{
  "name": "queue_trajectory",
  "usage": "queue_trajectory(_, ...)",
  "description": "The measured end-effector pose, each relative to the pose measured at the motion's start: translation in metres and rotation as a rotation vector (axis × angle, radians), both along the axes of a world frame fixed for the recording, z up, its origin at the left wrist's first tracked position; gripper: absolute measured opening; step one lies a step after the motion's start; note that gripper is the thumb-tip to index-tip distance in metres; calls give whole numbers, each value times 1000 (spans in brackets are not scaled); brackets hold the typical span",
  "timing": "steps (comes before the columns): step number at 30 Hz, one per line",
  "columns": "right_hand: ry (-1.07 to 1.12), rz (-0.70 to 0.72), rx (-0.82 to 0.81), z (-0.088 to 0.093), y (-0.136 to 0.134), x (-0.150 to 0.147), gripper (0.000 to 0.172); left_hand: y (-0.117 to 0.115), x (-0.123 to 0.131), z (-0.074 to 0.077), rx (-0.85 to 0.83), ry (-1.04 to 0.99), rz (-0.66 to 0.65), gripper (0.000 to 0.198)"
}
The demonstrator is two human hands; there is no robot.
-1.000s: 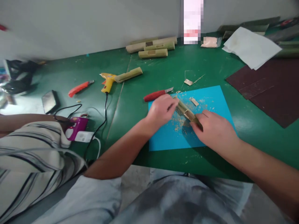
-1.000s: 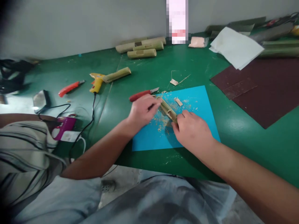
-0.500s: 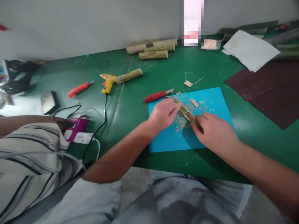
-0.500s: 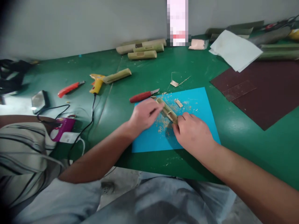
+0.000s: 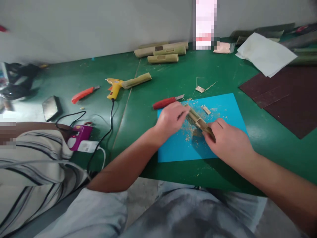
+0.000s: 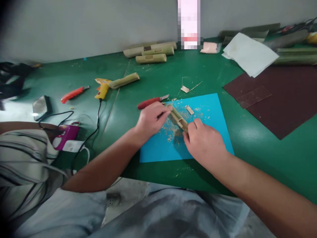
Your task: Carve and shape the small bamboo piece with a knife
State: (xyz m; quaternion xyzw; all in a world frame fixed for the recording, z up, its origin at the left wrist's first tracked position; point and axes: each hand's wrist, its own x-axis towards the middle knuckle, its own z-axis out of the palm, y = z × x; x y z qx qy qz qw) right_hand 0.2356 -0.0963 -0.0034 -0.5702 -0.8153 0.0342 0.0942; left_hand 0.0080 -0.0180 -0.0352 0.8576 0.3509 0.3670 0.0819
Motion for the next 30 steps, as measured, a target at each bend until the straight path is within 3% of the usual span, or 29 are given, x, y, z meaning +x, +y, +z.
queue_trajectory(3,-17,33,44,-2,0,-1,32,1,-1,-1,-15,24,-43,18)
queue_trajectory(7,-12,35,62,-5,0,0,32,2,0,0,5,-29,7,18)
queue_trajectory(10,-6,44,63,-6,1,0,30,2,1,0,6,-26,-90,18)
queue_trajectory(14,-16,37,46,-5,2,0,28,3,-1,0,9,-41,-1,19)
queue_trajectory(17,-19,42,25,-3,2,0,27,3,-3,0,7,-7,-65,18)
queue_trajectory(21,-13,44,43,-4,2,1,27,5,-4,1,33,-53,1,18)
queue_trajectory(24,-8,61,55,-6,2,1,28,4,-3,1,17,-10,-78,17)
queue_trajectory(28,-12,54,78,-8,2,1,27,2,-1,2,14,-39,-18,18)
queue_trajectory(30,-8,62,88,-9,3,1,26,2,-1,2,25,-23,-47,17)
